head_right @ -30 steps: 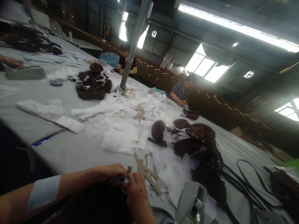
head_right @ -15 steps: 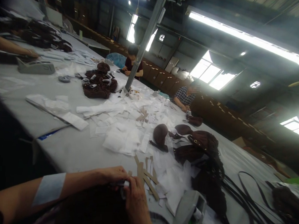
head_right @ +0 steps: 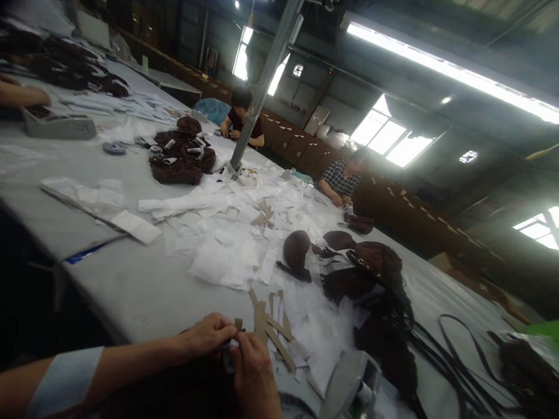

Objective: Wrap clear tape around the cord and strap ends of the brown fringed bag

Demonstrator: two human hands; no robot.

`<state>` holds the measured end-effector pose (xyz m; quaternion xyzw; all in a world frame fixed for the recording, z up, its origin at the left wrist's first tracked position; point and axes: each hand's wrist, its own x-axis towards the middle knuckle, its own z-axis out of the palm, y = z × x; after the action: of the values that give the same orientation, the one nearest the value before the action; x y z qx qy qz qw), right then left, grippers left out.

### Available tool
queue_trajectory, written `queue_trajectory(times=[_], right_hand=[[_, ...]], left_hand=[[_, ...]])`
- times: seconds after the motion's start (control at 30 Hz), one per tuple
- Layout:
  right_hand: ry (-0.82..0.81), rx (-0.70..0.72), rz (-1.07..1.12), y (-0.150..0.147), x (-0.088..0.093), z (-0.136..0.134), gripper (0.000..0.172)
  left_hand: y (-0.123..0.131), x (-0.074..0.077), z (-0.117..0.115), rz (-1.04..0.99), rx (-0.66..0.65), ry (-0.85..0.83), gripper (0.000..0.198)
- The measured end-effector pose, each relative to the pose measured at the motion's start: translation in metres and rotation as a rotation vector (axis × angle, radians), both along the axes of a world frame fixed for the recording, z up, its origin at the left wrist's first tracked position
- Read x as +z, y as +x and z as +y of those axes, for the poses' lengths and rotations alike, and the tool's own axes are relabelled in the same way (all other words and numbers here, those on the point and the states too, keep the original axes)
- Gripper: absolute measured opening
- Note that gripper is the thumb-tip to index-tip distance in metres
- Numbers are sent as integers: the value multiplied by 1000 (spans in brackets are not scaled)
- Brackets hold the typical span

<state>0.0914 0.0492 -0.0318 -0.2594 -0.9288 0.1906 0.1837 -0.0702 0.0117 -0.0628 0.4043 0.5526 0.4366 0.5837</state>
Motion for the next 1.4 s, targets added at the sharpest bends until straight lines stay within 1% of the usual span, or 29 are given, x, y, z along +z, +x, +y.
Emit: queue_trajectory(times=[0.13,0.2,0.27,0.37,0.47,0.63,0.73,0.83,0.9,0.97,1.1,1.23,1.33,1.4], right_hand=[[81,24,23,-1,9,-2,19],[110,39,34,-1,12,-4,20],[125,53,27,-1,13,-5,20],[140,61,30,-2,13,-4,17],[135,52,41,0,9,-2,17],[114,-133,106,5,-2,2,25],[89,-160,137,4,-4,3,28],[38,-175,154,2,-3,3,37],[19,-183,167,1,0,3,38],[9,-182,183,0,2,2,38],[-38,-150,199,0,4,1,43],[-60,-142,188,2,2,1,42],[-68,-151,161,3,-1,4,42],[-70,-139,165,3,-2,6,43]], left_hand=[[-8,7,-9,-83,-83,40,16],[-10,10,-12,-120,-105,54,16],[-11,11,-14,-153,-98,50,20],[-8,9,-13,-193,-46,31,31],[-5,4,-12,-214,6,42,37],[-1,-3,-13,-249,85,97,40],[0,-1,-16,-271,123,127,40],[2,2,-18,-314,180,163,40],[3,2,-19,-326,201,180,39],[2,1,-21,-316,193,202,37],[-3,-4,-25,-264,119,274,35],[-10,-1,-29,-220,73,324,37],[-11,3,-28,-255,62,289,43],[-9,4,-24,-286,101,217,47]])
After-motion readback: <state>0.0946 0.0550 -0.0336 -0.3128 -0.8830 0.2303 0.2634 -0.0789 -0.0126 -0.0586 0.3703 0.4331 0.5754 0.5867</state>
